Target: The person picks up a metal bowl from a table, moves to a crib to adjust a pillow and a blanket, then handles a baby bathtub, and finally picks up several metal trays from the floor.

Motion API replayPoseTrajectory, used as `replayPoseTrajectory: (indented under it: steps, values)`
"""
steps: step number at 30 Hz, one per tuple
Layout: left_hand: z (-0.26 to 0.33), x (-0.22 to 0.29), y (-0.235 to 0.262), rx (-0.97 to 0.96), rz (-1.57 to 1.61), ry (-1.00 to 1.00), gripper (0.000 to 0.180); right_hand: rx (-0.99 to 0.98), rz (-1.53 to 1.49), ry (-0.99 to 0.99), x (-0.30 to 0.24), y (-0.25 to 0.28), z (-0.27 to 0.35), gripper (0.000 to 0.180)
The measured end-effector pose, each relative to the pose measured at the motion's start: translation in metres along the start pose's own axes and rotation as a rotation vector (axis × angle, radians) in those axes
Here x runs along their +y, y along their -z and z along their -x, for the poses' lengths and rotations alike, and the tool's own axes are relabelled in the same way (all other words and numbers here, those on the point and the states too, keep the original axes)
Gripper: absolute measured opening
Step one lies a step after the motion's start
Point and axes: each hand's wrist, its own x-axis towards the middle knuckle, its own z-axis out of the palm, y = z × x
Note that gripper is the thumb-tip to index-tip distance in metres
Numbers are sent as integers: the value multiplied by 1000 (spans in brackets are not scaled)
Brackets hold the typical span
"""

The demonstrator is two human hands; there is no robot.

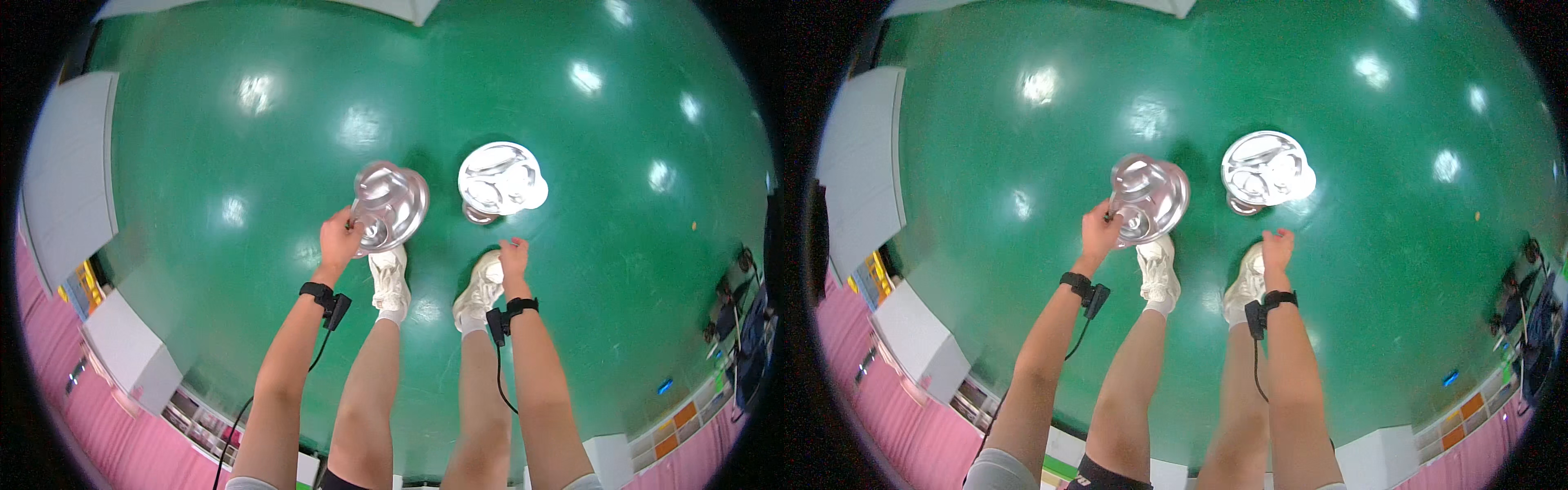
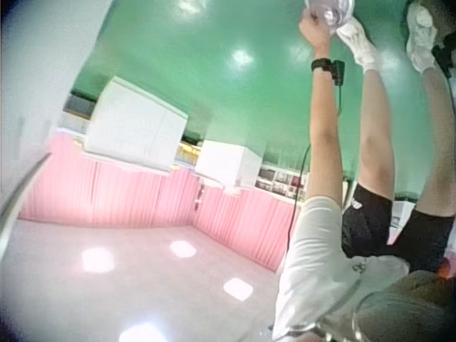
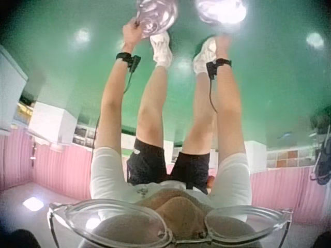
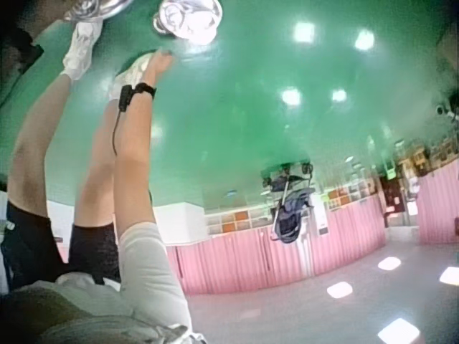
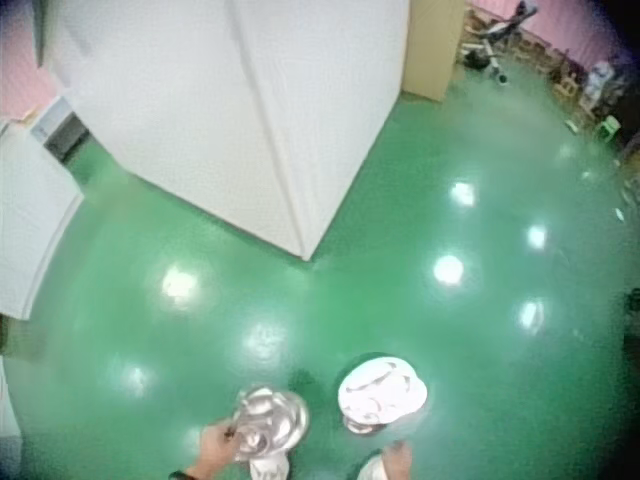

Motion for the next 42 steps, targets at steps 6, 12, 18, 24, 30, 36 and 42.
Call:
replayPoseTrajectory:
  steps: [6, 12, 18, 24, 30, 36, 42]
  values:
    - [-27, 139, -52, -545, -651, -836, 12, -250, -481, 255, -73, 58, 67, 33]
    - [-31, 203, -140, -859, -1046, -1289, 9, -320, 106, 829, -95, 87, 66, 31]
    - [-28, 229, -168, -662, -992, -1339, 18, -254, -16, 667, -78, 68, 33, 16]
    - [-41, 205, -143, -267, -601, -904, 43, -84, -257, 278, -70, 30, 47, 12]
    - [-100, 141, -148, -333, -346, -478, 38, -122, -696, -23, -56, -38, 28, 15]
    - [-121, 135, -173, -518, -373, -288, 50, -64, -189, -89, -57, -65, 28, 25]
    - [-116, 137, -200, -463, -357, -311, 46, -109, -666, -163, -50, -59, -18, 42]
